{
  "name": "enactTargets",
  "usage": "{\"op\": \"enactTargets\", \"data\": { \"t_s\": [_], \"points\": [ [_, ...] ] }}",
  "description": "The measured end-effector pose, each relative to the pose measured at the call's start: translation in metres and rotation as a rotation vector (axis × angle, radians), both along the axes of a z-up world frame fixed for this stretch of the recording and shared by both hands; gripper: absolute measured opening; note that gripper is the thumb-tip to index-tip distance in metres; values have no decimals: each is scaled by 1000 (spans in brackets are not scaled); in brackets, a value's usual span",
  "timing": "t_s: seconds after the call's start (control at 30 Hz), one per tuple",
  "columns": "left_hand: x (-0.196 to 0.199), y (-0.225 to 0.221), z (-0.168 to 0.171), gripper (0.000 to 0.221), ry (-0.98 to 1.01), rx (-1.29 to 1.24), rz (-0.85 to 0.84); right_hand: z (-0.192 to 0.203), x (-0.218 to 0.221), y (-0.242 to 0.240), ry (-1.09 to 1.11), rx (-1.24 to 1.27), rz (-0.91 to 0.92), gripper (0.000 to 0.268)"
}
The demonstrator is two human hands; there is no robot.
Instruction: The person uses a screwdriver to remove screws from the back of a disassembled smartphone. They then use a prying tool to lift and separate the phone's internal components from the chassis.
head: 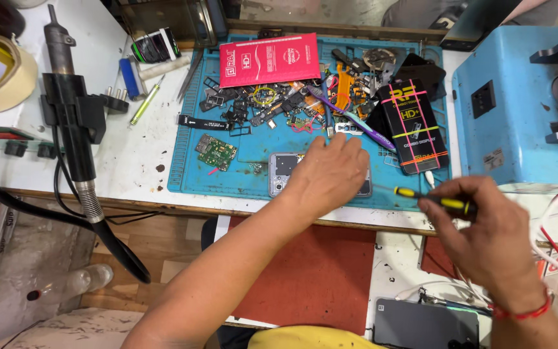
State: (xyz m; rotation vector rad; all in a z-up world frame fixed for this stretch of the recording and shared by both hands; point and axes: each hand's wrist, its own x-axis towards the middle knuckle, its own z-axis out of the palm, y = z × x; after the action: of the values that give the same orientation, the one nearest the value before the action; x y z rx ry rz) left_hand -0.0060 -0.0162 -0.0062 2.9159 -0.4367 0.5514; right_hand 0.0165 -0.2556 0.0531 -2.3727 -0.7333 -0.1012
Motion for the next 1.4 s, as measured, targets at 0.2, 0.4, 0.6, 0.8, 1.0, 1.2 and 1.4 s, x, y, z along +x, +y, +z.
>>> {"op": "enactTargets", "data": {
  "t_s": [0.2,0.4,0.6,0.8,1.0,1.2,1.4],
  "points": [
    [-29,62,8,10,-16,-156,142,-41,-25,-15,218,394,-217,22],
    [-83,101,5,6,2,-70,381,-65,-19,-7,-90,238,-225,16],
    [-96,103,7,22,13,-86,401,-75,-17,-1,-273,-3,-187,11],
    [-93,87,23,49,-89,-251,152,-82,-16,-12,-356,83,-157,16],
    [-58,49,31,80,276,-132,96,-81,-27,-12,-324,109,-112,15],
    [-59,50,33,78,223,-167,38,-77,-33,-15,-337,148,-177,18],
    [-53,55,38,74,450,-213,49,-75,-35,-10,-387,187,-103,18]
  ]
}}
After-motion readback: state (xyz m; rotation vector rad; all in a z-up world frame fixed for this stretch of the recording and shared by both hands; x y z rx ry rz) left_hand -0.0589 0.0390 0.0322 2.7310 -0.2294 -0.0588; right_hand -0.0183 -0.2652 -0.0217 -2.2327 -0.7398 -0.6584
